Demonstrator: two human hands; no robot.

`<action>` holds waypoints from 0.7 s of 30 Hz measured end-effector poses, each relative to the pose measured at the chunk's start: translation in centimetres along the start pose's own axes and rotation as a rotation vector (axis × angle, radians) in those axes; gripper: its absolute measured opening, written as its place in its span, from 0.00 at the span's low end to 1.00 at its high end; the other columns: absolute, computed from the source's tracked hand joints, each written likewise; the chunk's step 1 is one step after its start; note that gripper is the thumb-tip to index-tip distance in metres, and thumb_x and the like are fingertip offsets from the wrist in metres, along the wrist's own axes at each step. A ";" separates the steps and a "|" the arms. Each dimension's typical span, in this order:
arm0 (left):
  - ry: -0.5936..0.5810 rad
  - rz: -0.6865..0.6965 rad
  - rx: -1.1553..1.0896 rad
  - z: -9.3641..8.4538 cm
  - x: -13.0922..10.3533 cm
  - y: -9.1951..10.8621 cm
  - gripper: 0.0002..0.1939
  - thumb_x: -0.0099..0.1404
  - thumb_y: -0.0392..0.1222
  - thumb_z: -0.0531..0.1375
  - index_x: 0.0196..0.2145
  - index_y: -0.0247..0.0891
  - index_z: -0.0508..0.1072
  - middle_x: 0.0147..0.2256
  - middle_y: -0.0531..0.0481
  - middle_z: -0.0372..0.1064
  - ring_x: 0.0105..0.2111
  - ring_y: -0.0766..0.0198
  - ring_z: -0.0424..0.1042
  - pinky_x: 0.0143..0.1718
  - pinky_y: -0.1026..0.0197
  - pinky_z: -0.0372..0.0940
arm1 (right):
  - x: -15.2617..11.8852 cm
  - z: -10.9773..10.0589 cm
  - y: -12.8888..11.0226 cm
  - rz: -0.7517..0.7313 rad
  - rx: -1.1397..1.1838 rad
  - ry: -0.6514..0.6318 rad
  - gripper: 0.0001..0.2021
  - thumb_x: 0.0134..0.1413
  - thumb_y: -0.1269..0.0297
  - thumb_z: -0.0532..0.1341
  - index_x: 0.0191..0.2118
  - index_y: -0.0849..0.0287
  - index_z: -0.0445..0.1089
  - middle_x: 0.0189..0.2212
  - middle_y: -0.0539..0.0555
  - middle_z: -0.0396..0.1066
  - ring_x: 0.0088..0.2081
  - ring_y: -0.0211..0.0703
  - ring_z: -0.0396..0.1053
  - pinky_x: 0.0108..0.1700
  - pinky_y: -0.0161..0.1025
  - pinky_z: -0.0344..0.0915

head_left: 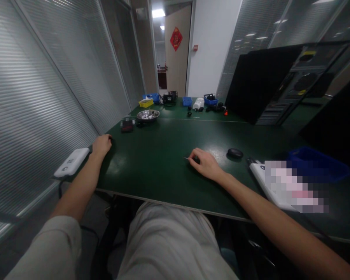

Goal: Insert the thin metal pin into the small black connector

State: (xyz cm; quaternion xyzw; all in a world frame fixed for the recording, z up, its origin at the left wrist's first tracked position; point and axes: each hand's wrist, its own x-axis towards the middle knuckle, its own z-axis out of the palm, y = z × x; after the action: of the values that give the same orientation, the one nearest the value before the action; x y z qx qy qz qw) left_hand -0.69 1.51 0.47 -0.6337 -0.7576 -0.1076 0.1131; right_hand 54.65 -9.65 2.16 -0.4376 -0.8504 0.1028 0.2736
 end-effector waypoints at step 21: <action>-0.006 -0.090 -0.047 0.2 0.6 -0.4 0.22 0.68 0.41 0.53 0.52 0.30 0.79 0.50 0.34 0.76 0.51 0.46 0.74 0.57 0.51 0.66 | 0.1 -0.1 0.0 -0.008 0.004 -0.010 0.05 0.66 0.61 0.59 0.38 0.54 0.69 0.38 0.52 0.71 0.35 0.41 0.68 0.38 0.38 0.60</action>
State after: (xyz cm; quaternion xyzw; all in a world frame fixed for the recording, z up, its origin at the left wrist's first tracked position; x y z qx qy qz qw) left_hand -1.16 2.12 0.42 -0.6018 -0.7830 -0.1283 0.0908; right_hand 54.68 -9.62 2.32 -0.4330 -0.8533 0.1055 0.2708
